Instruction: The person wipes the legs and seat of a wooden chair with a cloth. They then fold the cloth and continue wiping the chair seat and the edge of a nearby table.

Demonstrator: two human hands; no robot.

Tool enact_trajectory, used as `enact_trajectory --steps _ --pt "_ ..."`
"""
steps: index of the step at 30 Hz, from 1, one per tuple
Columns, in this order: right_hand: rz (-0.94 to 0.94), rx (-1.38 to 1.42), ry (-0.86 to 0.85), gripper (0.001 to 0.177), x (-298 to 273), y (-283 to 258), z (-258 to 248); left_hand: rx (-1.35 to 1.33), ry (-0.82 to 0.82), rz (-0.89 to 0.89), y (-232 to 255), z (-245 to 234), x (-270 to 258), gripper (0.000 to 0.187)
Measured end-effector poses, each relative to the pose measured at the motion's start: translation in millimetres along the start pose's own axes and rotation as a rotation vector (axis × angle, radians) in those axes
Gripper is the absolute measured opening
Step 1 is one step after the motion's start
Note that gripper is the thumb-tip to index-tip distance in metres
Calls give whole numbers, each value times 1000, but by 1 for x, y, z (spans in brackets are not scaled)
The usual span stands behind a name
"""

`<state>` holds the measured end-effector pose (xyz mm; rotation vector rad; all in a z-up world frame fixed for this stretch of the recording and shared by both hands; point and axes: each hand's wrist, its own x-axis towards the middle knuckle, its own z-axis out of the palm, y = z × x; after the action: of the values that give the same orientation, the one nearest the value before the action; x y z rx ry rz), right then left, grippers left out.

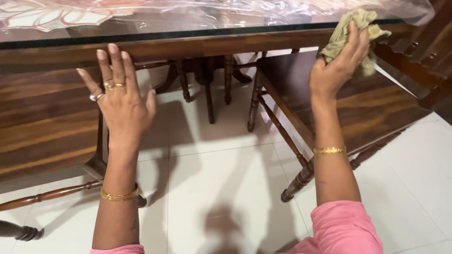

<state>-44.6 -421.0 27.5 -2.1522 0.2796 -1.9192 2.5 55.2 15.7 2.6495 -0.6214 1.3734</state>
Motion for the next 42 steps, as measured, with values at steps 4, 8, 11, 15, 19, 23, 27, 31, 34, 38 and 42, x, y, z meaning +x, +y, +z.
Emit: enact_trajectory --steps 4,8,11,15,19,23,27,31,34,38,42 --pt "-51 87 20 84 -23 -35 28 -144 -21 5 2 -3 1 105" --pt "-98 146 -55 83 -33 -84 30 -180 -7 4 6 -6 2 107" --pt "-176 264 -167 87 -46 -128 30 -190 -12 2 7 -9 3 106" --pt "-331 315 -324 91 -71 -192 37 -163 -38 12 7 -18 0 106" --pt "-517 286 -358 89 -81 -205 49 -46 -38 59 -3 -24 -5 102" --pt "-488 131 -187 93 -63 -160 53 -19 -39 9 -32 -32 -16 101" --pt "-292 100 -89 95 -44 -127 44 -23 -56 -58 -66 -43 -23 101" --pt "-120 278 15 92 -57 -151 52 -43 -87 -40 -84 -48 -28 100" --pt "-74 366 -17 91 -76 -188 68 -96 -104 -26 -86 -46 -30 103" --pt "-122 366 -78 89 -101 -249 83 -165 -91 -17 -85 -45 -26 108" --pt "-312 421 -310 95 -131 -330 100 -180 -57 -9 -85 -43 -27 108"
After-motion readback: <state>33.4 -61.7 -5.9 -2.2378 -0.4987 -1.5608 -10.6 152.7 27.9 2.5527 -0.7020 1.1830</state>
